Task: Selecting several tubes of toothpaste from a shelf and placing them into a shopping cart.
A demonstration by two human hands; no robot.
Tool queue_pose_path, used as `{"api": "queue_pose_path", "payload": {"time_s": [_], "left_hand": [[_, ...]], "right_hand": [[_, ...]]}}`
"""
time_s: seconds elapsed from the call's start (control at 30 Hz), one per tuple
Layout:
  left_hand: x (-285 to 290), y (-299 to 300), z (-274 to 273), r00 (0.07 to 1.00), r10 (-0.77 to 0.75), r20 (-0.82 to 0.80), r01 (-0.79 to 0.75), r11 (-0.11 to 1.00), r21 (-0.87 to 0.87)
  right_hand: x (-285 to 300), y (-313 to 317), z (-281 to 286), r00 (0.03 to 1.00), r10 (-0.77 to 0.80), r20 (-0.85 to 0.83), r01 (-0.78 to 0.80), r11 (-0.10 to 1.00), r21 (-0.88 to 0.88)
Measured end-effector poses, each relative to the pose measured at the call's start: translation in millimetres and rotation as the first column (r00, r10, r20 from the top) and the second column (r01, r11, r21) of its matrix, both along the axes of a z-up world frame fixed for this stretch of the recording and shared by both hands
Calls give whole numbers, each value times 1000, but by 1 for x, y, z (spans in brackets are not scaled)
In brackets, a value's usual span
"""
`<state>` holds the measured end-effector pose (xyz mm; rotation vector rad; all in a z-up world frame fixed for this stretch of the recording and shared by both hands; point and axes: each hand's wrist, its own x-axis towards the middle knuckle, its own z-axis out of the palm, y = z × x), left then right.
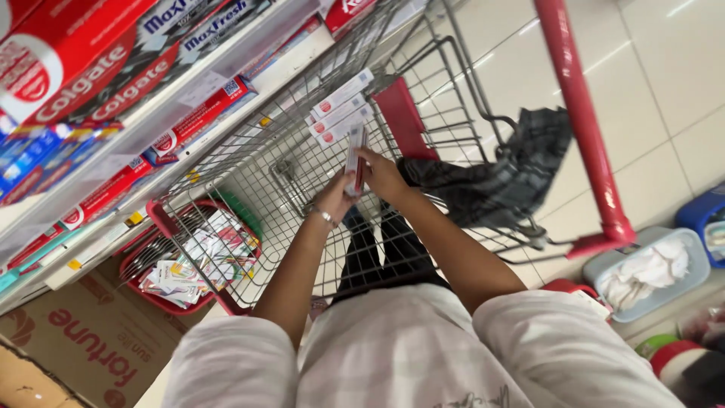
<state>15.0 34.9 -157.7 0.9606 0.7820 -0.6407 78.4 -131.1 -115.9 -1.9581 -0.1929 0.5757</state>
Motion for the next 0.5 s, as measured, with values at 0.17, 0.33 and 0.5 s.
{"api": "queue_pose_path", "payload": {"time_s": [0.17, 0.33, 0.5], "left_hand": [[-47, -22, 74, 992, 35, 120, 8, 939, -343], [-58, -46, 130, 997, 24, 78, 13, 893, -449], [-44, -75, 148, 979, -83, 188, 156, 895, -418]], "right_hand": [[-51, -79, 135, 968, -92, 232, 80, 995, 64], [-82, -154, 212, 692, -221, 687, 391, 915, -100], [-71, -207, 194, 592, -278, 757, 667, 695, -266]]}}
